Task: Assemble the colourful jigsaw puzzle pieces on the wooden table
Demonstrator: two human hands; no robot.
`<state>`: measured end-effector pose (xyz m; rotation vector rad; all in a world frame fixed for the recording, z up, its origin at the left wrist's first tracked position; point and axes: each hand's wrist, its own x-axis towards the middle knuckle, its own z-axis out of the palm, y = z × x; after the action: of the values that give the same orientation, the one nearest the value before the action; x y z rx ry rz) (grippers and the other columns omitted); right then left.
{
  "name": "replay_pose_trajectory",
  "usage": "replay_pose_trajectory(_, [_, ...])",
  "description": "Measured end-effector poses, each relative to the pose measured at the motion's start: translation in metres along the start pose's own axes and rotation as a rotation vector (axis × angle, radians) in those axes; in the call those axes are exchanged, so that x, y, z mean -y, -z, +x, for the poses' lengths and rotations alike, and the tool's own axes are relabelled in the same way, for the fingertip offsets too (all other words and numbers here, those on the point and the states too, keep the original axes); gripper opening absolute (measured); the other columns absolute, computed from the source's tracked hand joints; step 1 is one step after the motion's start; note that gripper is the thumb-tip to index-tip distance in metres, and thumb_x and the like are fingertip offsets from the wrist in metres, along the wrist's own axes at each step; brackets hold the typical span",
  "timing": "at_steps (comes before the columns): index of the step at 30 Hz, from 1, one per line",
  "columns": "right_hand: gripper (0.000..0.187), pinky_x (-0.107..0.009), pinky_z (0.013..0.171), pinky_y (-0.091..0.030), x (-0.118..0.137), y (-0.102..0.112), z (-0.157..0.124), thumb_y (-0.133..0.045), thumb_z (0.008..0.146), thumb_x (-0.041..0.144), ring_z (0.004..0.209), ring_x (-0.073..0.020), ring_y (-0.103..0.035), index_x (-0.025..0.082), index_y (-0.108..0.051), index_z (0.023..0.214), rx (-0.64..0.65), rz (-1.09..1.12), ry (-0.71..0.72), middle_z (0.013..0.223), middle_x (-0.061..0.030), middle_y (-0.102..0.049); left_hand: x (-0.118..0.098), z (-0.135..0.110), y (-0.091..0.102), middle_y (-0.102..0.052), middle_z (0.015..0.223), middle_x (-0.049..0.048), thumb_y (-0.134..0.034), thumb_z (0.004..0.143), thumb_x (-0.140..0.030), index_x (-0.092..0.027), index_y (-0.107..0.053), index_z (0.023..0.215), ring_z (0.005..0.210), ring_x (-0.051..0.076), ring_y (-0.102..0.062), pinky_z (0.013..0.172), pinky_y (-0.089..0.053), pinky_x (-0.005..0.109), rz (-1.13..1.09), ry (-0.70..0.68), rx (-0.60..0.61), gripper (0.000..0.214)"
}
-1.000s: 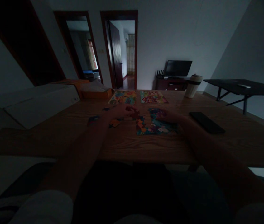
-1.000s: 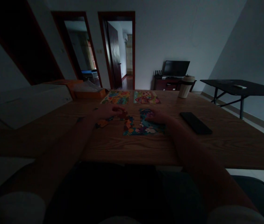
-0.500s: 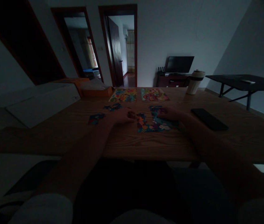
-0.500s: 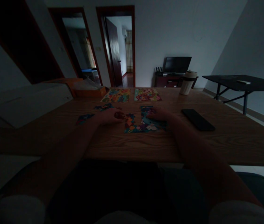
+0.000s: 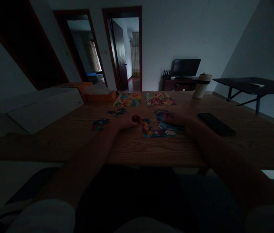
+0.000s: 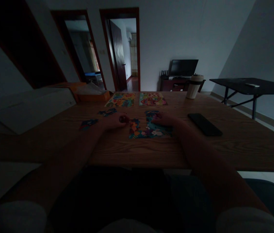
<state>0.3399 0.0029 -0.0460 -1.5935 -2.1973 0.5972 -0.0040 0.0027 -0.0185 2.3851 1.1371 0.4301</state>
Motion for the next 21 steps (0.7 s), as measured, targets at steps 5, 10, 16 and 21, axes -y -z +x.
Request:
replay_pose_trajectory(5, [0.037,-0.040,0.087,-0.055,0.006,0.002,-0.003,-0.074,0.082,0.054,0.093,-0.0280,-0.069,0.029,-0.073,0.109,0.016,-0.009,0.003,0.096,-0.0054,-0.075,-0.006,0.001,-0.004,-0.073,0.121,0.0072,-0.064,0.083,-0.029,-0.022,-0.076,0.114,0.109,0.026,-0.067,0.097,-0.049,0.034,0.075,-0.061,-0.018,0.034])
replay_pose_trajectory(10, [0.035,-0.037,0.087,-0.055,0.014,0.004,-0.006,-0.077,0.081,0.051,0.092,-0.0269,-0.069,0.027,-0.073,0.106,0.021,0.007,-0.024,0.095,-0.0056,-0.075,-0.005,0.003,-0.007,-0.072,0.123,0.0103,-0.056,0.094,-0.038,-0.020,-0.074,0.123,0.112,0.028,-0.064,0.099,-0.046,0.035,0.209,-0.068,-0.034,0.039])
replay_pose_trajectory(16, [0.037,-0.039,0.083,-0.056,0.023,0.007,-0.012,-0.073,0.083,0.055,0.091,-0.0275,-0.069,0.028,-0.073,0.107,0.011,-0.038,0.001,0.094,-0.0051,-0.075,-0.003,0.006,-0.009,-0.069,0.126,0.0090,-0.055,0.097,-0.041,-0.024,-0.072,0.129,0.116,0.025,-0.061,0.103,-0.041,0.032,0.348,-0.110,-0.003,0.040])
replay_pose_trajectory(21, [0.038,-0.044,0.083,-0.056,0.022,0.007,-0.012,-0.069,0.085,0.058,0.091,-0.0298,-0.070,0.027,-0.073,0.106,0.011,-0.108,-0.011,0.095,-0.0065,-0.075,-0.006,0.005,-0.009,-0.069,0.125,0.0092,-0.050,0.100,-0.043,-0.024,-0.070,0.133,0.114,0.025,-0.061,0.102,-0.041,0.032,0.466,-0.113,0.024,0.042])
